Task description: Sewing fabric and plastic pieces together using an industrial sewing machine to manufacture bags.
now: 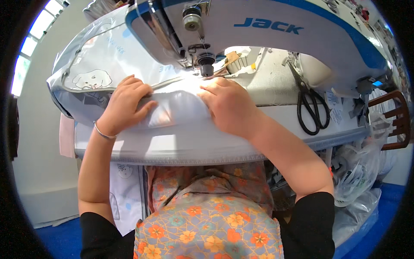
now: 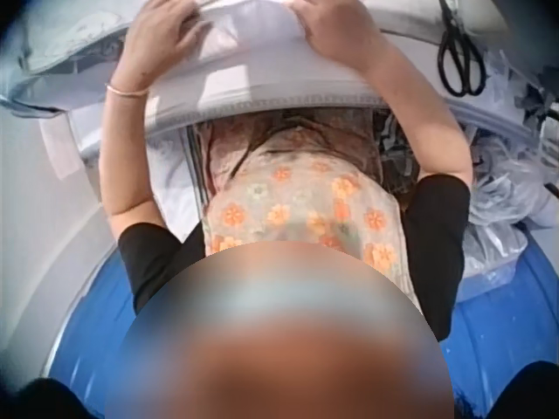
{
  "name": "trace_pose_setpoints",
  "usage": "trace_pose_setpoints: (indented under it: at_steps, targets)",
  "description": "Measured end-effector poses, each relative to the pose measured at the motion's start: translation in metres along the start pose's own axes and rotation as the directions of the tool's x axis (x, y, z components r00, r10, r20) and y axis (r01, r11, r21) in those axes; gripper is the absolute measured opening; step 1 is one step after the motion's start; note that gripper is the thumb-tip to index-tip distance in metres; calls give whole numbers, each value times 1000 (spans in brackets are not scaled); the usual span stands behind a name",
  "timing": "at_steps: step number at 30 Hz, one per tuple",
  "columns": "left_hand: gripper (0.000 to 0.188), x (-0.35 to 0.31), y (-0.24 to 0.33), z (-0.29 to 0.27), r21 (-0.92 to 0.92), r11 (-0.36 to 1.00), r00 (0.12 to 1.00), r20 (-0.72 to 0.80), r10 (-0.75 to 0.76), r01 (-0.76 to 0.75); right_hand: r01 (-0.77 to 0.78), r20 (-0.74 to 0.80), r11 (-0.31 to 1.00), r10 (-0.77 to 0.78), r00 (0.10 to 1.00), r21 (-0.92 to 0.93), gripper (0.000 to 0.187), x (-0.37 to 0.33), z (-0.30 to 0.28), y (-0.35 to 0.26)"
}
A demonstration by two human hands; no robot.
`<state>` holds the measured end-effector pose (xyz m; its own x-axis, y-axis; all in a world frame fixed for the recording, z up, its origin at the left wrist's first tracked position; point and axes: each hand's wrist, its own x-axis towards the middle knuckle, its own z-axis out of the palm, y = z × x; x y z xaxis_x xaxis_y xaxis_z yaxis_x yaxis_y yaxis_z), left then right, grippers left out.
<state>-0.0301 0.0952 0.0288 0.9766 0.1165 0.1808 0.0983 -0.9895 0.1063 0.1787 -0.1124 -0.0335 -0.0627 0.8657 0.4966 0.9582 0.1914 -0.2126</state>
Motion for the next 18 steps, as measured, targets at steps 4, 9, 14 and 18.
trace_pose_setpoints:
  at_steps: [4, 9, 14, 18]
  targets:
    - [11, -26, 23, -10, 52, 975, 976, 8, 218, -218, -53, 45, 995, 49, 998, 88, 41, -24, -4, -16]
    - [34, -96, 81, 10, 130, 973, 977, 118, 177, -192, -33, 13, 991, 32, 999, 130, 41, -34, -11, -28]
    - [54, -92, 87, 19, 190, 977, 994, 73, 82, -94, -73, 27, 963, 69, 997, 261, 34, -19, -9, 2]
    - [49, -91, 77, 20, 292, 951, 994, -15, 109, -100, -86, 14, 967, 85, 996, 238, 31, -14, 0, 0]
